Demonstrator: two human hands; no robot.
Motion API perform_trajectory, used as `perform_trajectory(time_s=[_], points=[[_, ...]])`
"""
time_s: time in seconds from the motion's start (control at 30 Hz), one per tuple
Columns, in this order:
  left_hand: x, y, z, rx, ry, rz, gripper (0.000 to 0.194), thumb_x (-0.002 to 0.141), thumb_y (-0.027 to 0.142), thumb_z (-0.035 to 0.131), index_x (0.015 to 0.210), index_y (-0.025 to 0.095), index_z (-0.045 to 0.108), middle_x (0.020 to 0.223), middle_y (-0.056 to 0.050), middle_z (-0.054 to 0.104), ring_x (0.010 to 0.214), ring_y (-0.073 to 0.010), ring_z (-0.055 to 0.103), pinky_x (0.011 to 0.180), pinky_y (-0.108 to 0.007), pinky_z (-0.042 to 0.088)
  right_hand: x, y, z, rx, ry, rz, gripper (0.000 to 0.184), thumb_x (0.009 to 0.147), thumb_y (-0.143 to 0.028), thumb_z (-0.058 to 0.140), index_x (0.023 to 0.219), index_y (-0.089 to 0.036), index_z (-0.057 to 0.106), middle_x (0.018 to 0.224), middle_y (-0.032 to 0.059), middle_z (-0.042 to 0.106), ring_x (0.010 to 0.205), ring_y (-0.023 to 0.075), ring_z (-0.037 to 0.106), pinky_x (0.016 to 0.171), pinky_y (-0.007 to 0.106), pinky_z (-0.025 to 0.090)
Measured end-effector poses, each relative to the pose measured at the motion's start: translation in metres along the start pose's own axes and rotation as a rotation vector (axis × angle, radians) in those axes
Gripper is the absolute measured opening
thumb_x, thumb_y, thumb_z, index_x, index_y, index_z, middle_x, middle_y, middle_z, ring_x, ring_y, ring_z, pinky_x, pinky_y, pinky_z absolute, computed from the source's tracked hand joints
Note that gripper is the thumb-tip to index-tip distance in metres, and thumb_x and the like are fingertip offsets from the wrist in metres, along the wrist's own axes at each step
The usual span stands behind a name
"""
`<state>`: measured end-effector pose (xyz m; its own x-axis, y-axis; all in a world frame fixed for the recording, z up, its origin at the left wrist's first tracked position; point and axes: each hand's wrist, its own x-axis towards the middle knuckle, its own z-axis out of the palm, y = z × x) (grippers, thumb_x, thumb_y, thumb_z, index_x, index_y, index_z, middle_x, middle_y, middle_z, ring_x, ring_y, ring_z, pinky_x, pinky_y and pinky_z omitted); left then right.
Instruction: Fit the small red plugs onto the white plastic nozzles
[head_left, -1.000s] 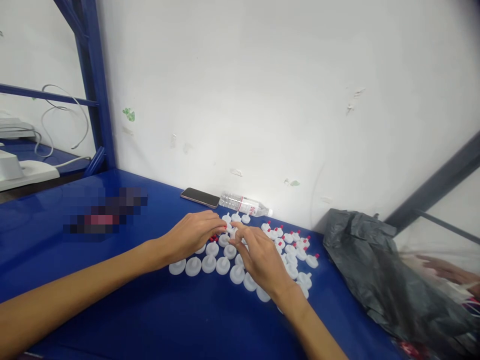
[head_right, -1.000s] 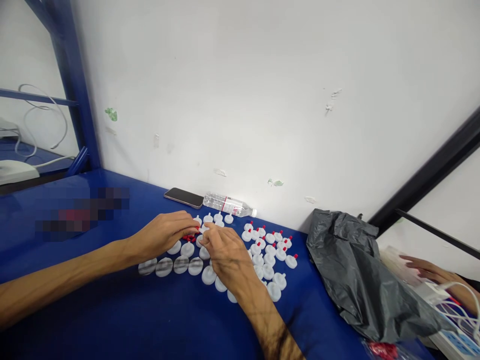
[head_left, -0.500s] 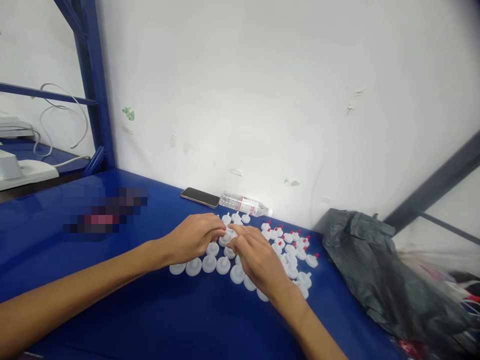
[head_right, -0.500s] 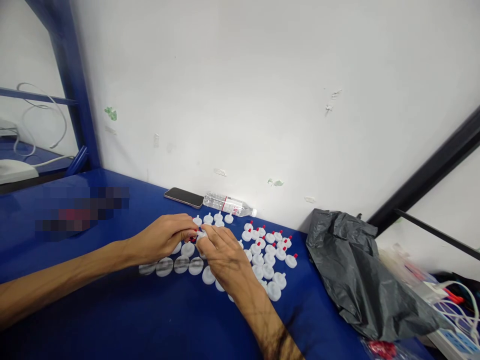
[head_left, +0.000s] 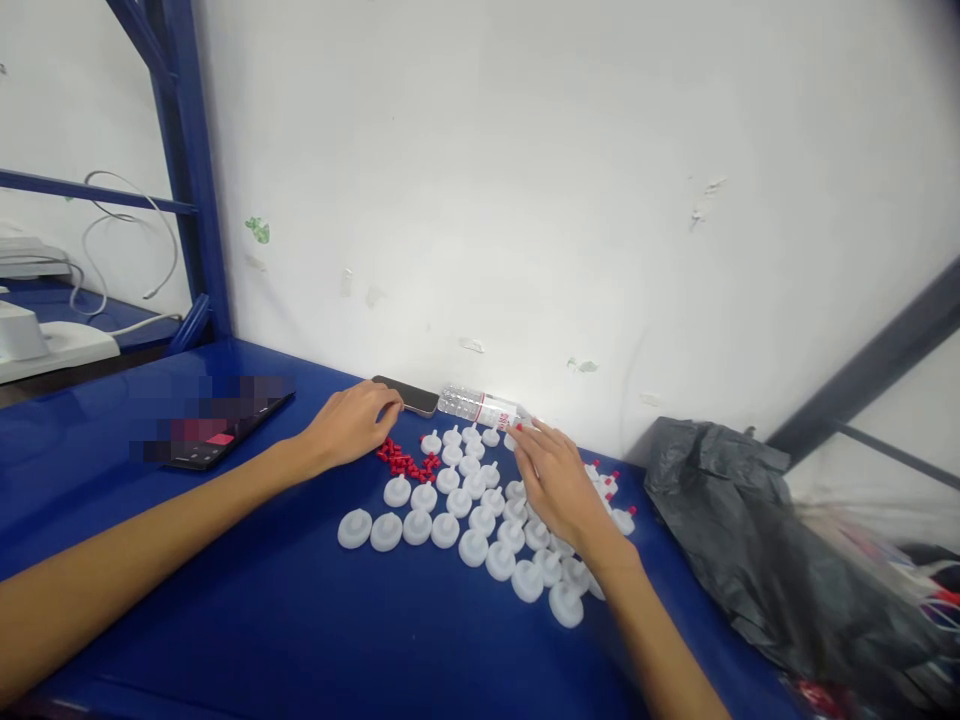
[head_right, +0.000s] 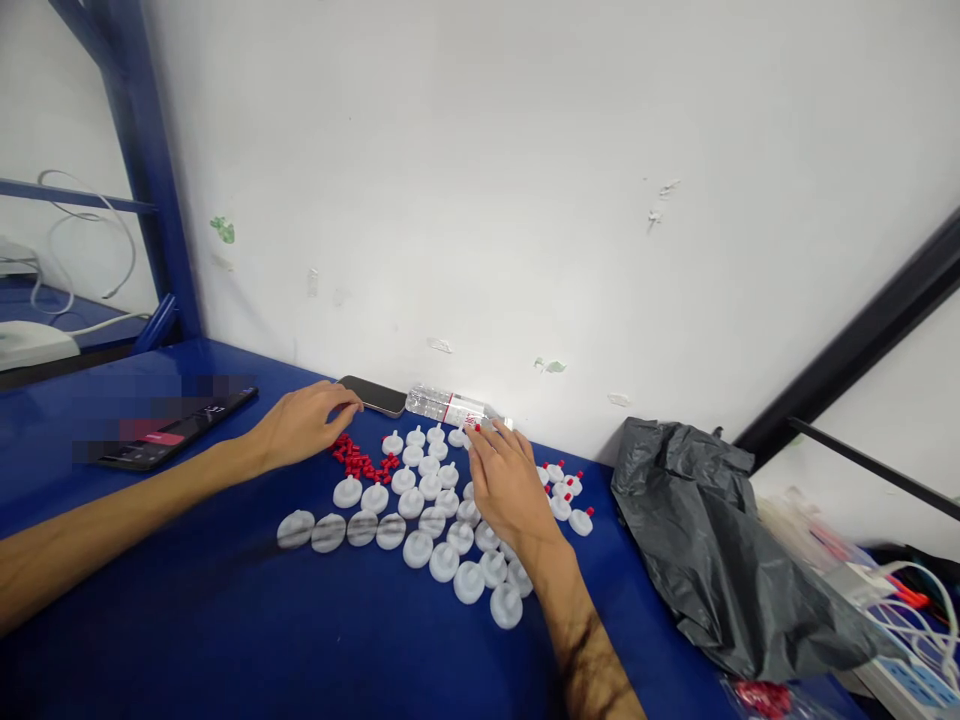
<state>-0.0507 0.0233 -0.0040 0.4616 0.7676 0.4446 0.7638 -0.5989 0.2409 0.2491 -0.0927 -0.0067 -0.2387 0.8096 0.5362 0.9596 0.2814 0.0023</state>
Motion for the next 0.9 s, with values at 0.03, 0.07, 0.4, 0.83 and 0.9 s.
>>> perform_trajectory(time_s=[0.03, 0.07, 0.4, 0.83, 0.9], points=[[0.0, -0.001, 0.002, 0.011, -0.022, -0.012, 0.03, 0.096, 0.026, 0.043, 0.1, 0.02, 0.072, 0.106, -0.01, 0.074, 0.104, -0.0286, 0.065, 0.085, -0.039, 0.052, -0.001, 0.002, 0.001, -0.007, -0.051, 0.021, 0.043, 0.105, -0.028, 0.035, 0.138, -0.019, 0.061, 0.14, 0.0109, 0.067, 0.143, 0.0285, 0.049, 0.121, 0.057, 0.037], [0.0, -0.002, 0.003, 0.019, -0.04, -0.021, 0.029, 0.095, 0.025, 0.044, 0.099, 0.02, 0.072, 0.104, -0.011, 0.074, 0.103, -0.0293, 0.065, 0.084, -0.039, 0.052, -0.002, 0.003, 0.003, -0.01, -0.102, 0.047, 0.045, 0.106, -0.031, 0.033, 0.139, -0.019, 0.061, 0.141, 0.0103, 0.066, 0.144, 0.0287, 0.047, 0.121, 0.058, 0.035], [0.003, -0.015, 0.012, 0.001, -0.191, -0.063, 0.023, 0.09, 0.024, 0.05, 0.082, 0.021, 0.072, 0.091, -0.01, 0.075, 0.09, -0.0271, 0.069, 0.077, -0.033, 0.049, -0.006, -0.001, 0.001, 0.038, -0.296, 0.177, 0.055, 0.107, -0.047, 0.024, 0.14, -0.023, 0.06, 0.147, 0.0093, 0.061, 0.148, 0.0318, 0.041, 0.122, 0.066, 0.026], [-0.004, -0.007, 0.011, 0.014, -0.217, -0.094, 0.018, 0.088, 0.019, 0.054, 0.082, 0.022, 0.071, 0.093, -0.008, 0.075, 0.087, -0.0242, 0.07, 0.07, -0.03, 0.047, 0.045, -0.001, 0.026, 0.022, -0.244, 0.053, 0.052, 0.108, -0.041, 0.026, 0.099, -0.022, 0.073, 0.099, 0.0057, 0.079, 0.099, 0.0202, 0.071, 0.093, 0.037, 0.051], [-0.005, -0.005, 0.011, 0.013, -0.215, -0.095, 0.018, 0.088, 0.019, 0.054, 0.081, 0.022, 0.07, 0.093, -0.007, 0.074, 0.087, -0.0236, 0.069, 0.07, -0.03, 0.047, 0.045, -0.001, 0.028, 0.006, -0.222, 0.039, 0.051, 0.108, -0.041, 0.027, 0.096, -0.022, 0.073, 0.094, 0.0056, 0.079, 0.095, 0.0205, 0.072, 0.092, 0.037, 0.051]])
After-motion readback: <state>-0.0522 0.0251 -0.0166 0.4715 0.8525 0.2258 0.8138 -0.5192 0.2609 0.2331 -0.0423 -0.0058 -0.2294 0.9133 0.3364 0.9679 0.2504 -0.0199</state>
